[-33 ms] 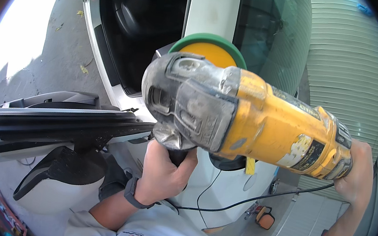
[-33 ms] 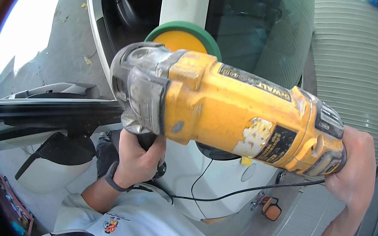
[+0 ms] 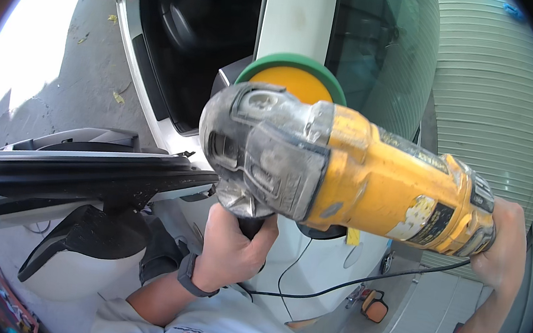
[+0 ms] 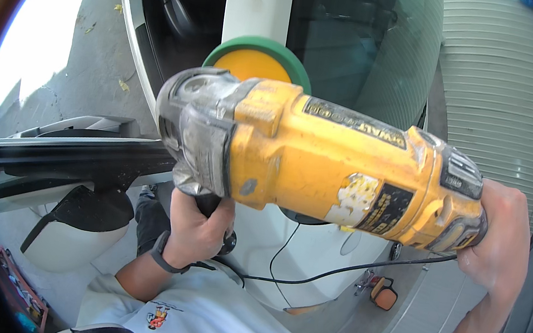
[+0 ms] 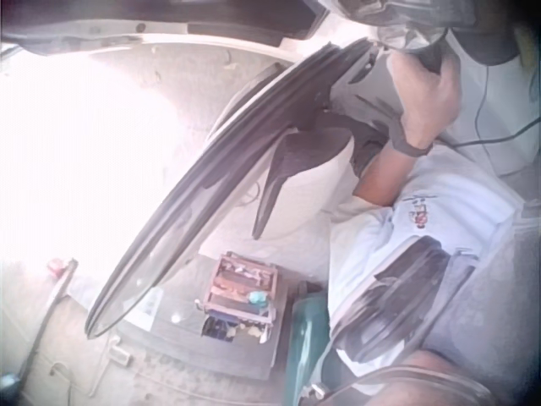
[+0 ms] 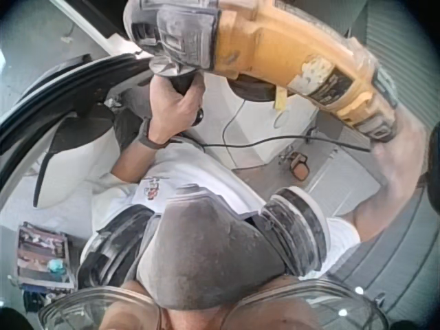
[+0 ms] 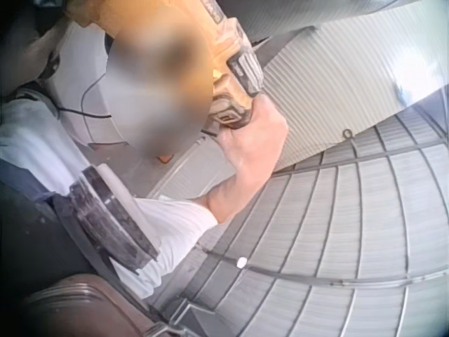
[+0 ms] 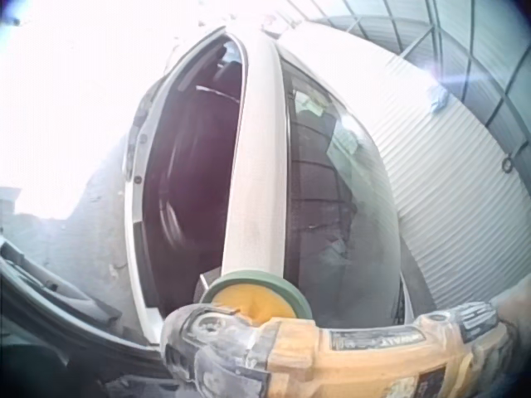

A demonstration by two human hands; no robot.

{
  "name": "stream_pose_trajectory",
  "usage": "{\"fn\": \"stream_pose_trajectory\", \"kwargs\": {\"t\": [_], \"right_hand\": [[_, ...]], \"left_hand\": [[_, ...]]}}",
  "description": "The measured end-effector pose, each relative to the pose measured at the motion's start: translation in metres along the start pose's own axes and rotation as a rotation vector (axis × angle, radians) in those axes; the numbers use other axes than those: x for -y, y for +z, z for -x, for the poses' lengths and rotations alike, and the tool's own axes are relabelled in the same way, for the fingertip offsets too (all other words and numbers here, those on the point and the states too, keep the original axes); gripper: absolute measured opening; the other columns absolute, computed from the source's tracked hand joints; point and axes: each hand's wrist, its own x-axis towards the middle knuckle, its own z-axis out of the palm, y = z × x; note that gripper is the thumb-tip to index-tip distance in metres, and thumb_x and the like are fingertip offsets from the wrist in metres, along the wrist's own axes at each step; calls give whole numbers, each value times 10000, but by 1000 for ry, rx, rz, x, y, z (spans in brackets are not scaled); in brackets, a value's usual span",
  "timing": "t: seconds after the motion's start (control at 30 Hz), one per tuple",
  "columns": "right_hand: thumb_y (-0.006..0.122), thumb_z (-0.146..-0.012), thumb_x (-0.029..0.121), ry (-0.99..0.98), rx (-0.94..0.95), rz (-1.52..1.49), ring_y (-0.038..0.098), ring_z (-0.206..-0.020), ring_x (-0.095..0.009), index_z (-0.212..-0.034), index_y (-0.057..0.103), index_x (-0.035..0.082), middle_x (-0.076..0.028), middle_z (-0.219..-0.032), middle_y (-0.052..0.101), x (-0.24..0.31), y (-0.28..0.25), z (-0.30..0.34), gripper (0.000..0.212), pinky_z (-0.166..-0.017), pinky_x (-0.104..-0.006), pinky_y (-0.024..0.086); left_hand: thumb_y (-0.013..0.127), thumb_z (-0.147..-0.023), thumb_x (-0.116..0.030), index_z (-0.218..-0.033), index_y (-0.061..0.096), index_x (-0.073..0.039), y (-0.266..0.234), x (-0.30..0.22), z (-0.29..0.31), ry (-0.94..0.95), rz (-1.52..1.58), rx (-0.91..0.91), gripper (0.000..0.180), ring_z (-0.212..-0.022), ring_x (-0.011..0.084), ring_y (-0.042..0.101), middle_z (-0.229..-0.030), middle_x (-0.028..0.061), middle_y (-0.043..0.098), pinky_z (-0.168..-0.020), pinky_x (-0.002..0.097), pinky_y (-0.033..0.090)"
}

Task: The person applies a white compound to the front fender of a white car with a yellow sponge, then uses a yellow orbital polisher to buff the area. The person opens the driver's door, polishes the door frame, and closes the door.

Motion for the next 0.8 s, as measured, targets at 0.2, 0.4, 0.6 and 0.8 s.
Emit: {"fn": "stream_pose_trajectory", "kwargs": {"t": [0.2, 0.4, 0.6, 0.8], "right_hand": [[762, -468, 74, 13, 130, 169, 577, -651, -407, -774, 594, -2, -157, -715, 568, 10, 25, 37, 358, -560, -433, 428], [797, -513, 89, -7, 213, 324, 595, -622, -353, -757, 590, 37, -106, -737, 581, 41, 49, 59, 324, -551, -439, 430], [787, -529, 86, 22, 121, 239, 553, -604, -372, -769, 563, 6, -136, -713, 527, 40, 36, 55, 338, -531, -429, 387], [781, -519, 62, 31, 171, 237, 581, -634, -370, -807, 592, 7, -131, -747, 555, 55, 47, 59, 349, -557, -425, 414]], "left_hand": [[659, -880, 52, -1178, 686, 27, 4, 80, 65, -64, 143, -36, 300, -1006, 139, 658, -1117, 85, 721, -895, 302, 511], [691, -883, 6, -1280, 646, 29, -2, 124, 110, -137, 181, -35, 400, -1178, 195, 648, -1269, 118, 692, -1041, 351, 482], [695, -874, 8, -1239, 666, 35, -9, 119, 95, -125, 140, -4, 367, -1117, 198, 668, -1216, 120, 709, -999, 351, 504], [699, -885, -5, -1223, 668, 42, -12, 121, 100, -125, 135, -12, 342, -1106, 201, 675, -1199, 125, 718, -992, 356, 509]]}}
